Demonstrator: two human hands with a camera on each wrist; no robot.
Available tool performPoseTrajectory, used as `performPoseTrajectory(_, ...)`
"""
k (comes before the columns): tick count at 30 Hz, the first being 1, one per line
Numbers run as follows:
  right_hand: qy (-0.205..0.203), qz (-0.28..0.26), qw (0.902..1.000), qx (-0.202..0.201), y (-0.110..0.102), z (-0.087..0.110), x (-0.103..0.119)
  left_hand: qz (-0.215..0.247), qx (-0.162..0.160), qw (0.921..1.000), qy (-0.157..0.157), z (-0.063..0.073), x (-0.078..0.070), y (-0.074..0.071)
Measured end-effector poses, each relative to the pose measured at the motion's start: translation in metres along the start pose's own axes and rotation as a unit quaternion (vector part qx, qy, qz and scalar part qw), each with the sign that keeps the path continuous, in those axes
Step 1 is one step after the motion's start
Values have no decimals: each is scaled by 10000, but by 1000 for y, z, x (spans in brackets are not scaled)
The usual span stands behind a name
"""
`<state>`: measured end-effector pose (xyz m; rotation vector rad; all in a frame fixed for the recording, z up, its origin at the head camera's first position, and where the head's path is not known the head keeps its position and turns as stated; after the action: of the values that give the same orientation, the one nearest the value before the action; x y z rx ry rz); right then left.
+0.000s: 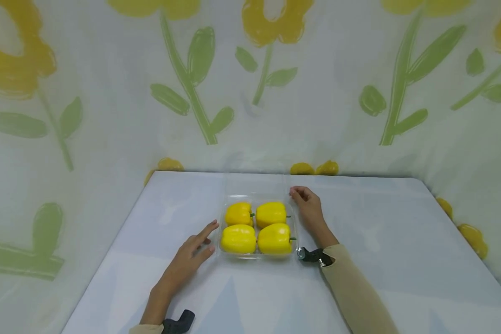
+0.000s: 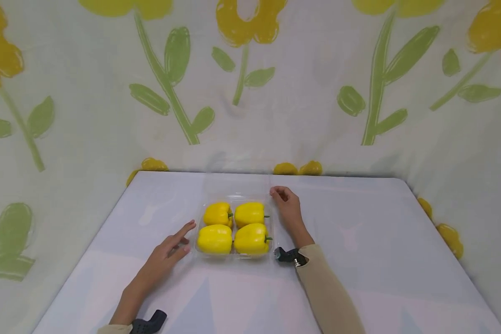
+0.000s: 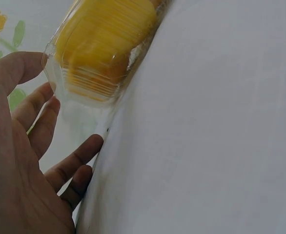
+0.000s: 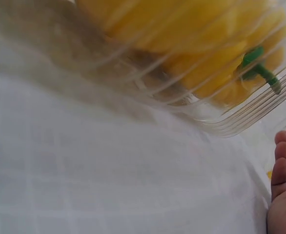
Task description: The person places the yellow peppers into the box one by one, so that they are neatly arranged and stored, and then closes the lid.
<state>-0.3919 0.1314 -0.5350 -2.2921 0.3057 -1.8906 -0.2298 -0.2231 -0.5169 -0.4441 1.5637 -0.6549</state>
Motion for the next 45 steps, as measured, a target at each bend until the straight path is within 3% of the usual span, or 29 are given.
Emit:
performPoseTrajectory(9, -541, -72, 9981, -301, -2, 5, 2, 29, 20, 9998, -189, 0, -1, 0)
performPoseTrajectory(17, -421, 13, 9988, -265, -5, 16, -1, 57, 144, 9995, -265, 7, 4, 6)
performPoseTrajectory(34, -979, -346, 9941, -308, -8, 13, 5, -1, 45, 9999, -111, 3, 2, 2)
performPoseTrajectory(45, -1052, -450, 9927, -378, -6, 13, 7, 10, 50, 9999, -141, 2, 1, -1)
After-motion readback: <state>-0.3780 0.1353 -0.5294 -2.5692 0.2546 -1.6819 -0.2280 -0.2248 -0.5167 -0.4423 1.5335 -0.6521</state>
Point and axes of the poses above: each hand's wrist, its own z-axis away from the middle knuckle, its own y-axis out of the palm, x = y × z, the point moved 2 cm from there along -z, towards the middle knuckle, and after that the axes turned 10 degrees about -y, right-handed, at the moved point
